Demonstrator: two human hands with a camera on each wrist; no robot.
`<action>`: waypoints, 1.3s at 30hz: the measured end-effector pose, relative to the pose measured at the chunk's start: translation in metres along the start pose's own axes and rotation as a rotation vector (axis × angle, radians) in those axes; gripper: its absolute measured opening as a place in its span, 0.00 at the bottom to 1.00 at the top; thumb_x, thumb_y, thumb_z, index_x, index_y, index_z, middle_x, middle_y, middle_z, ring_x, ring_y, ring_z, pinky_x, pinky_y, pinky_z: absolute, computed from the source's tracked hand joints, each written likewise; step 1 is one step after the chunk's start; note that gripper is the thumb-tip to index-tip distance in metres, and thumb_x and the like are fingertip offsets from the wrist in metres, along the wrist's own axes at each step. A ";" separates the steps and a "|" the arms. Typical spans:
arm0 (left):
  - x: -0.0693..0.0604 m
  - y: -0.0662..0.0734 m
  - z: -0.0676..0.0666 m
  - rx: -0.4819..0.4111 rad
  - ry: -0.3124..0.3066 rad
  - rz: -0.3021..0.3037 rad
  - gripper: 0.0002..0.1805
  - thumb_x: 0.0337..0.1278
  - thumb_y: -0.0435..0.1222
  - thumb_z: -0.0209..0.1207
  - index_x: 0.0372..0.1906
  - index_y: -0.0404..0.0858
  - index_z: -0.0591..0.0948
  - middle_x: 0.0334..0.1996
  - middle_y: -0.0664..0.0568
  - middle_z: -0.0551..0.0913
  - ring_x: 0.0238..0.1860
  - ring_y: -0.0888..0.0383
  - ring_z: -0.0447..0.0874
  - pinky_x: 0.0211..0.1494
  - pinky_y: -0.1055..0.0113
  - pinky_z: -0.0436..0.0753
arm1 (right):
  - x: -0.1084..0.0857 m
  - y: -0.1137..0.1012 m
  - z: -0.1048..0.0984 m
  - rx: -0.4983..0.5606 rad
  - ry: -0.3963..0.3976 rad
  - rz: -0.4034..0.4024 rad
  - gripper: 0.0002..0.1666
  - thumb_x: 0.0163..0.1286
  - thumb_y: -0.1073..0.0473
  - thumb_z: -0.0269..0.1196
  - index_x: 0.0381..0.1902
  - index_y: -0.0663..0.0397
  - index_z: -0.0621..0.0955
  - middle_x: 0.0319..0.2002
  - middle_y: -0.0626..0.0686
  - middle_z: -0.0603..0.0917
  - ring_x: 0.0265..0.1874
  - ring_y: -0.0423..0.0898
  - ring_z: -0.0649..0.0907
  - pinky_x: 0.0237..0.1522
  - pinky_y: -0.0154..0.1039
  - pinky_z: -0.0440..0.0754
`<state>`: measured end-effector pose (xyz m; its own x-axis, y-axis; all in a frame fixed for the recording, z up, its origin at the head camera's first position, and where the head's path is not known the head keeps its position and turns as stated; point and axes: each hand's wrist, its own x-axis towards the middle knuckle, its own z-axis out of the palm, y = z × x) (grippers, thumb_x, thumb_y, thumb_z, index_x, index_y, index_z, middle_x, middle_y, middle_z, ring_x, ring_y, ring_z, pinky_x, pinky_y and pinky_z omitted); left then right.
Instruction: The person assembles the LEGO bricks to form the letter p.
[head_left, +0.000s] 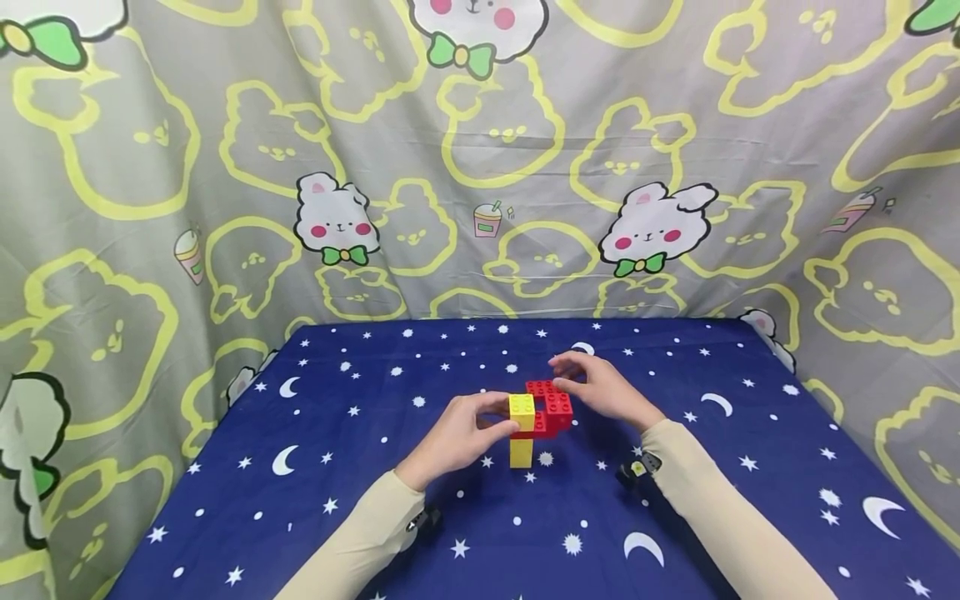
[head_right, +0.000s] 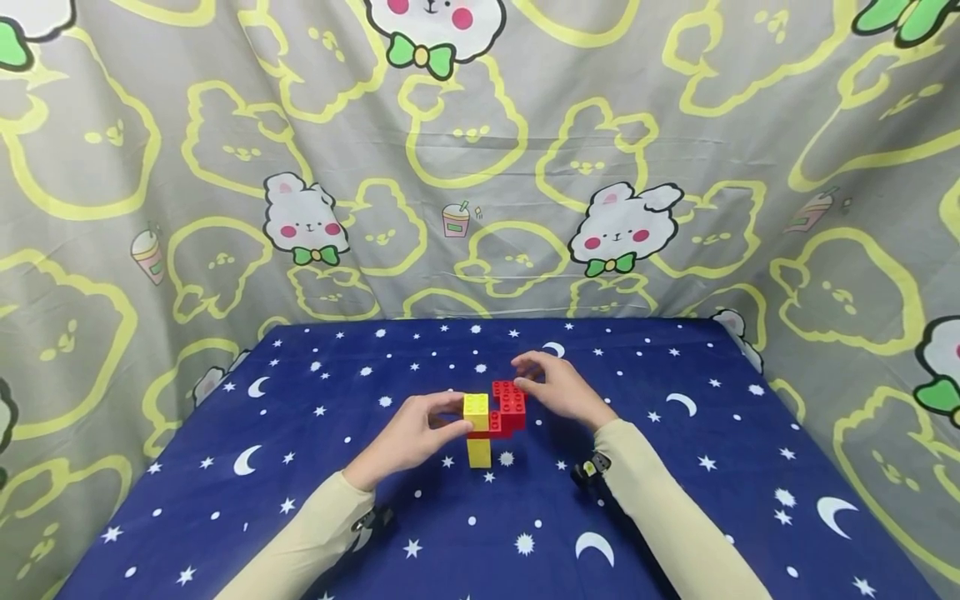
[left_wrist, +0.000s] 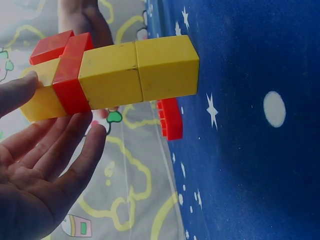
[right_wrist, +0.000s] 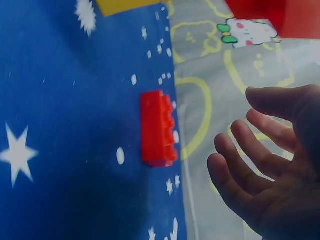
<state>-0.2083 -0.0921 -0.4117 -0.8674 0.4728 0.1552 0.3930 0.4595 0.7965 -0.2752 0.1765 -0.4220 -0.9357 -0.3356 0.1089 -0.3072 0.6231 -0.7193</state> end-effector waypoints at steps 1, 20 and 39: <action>0.000 0.000 0.000 -0.001 0.000 -0.004 0.24 0.68 0.45 0.66 0.64 0.40 0.81 0.55 0.52 0.86 0.55 0.56 0.85 0.55 0.62 0.86 | 0.002 0.002 0.001 -0.002 -0.004 0.003 0.22 0.75 0.54 0.64 0.63 0.53 0.79 0.58 0.60 0.83 0.54 0.54 0.83 0.56 0.54 0.83; 0.000 0.000 0.000 -0.018 -0.001 -0.008 0.25 0.67 0.44 0.66 0.65 0.40 0.80 0.56 0.51 0.86 0.57 0.49 0.85 0.56 0.60 0.86 | 0.018 0.031 0.011 -0.151 -0.050 0.057 0.24 0.72 0.58 0.66 0.65 0.53 0.80 0.56 0.58 0.83 0.43 0.50 0.82 0.44 0.47 0.82; 0.000 0.000 0.001 -0.003 0.008 0.008 0.24 0.68 0.45 0.65 0.63 0.40 0.81 0.55 0.51 0.86 0.55 0.53 0.85 0.55 0.60 0.86 | 0.017 0.035 0.013 -0.100 -0.110 0.059 0.19 0.68 0.65 0.67 0.57 0.53 0.84 0.52 0.56 0.86 0.41 0.46 0.85 0.44 0.45 0.85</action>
<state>-0.2081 -0.0919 -0.4124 -0.8668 0.4701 0.1664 0.3989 0.4533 0.7971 -0.2998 0.1833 -0.4544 -0.9297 -0.3682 -0.0108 -0.2734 0.7095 -0.6495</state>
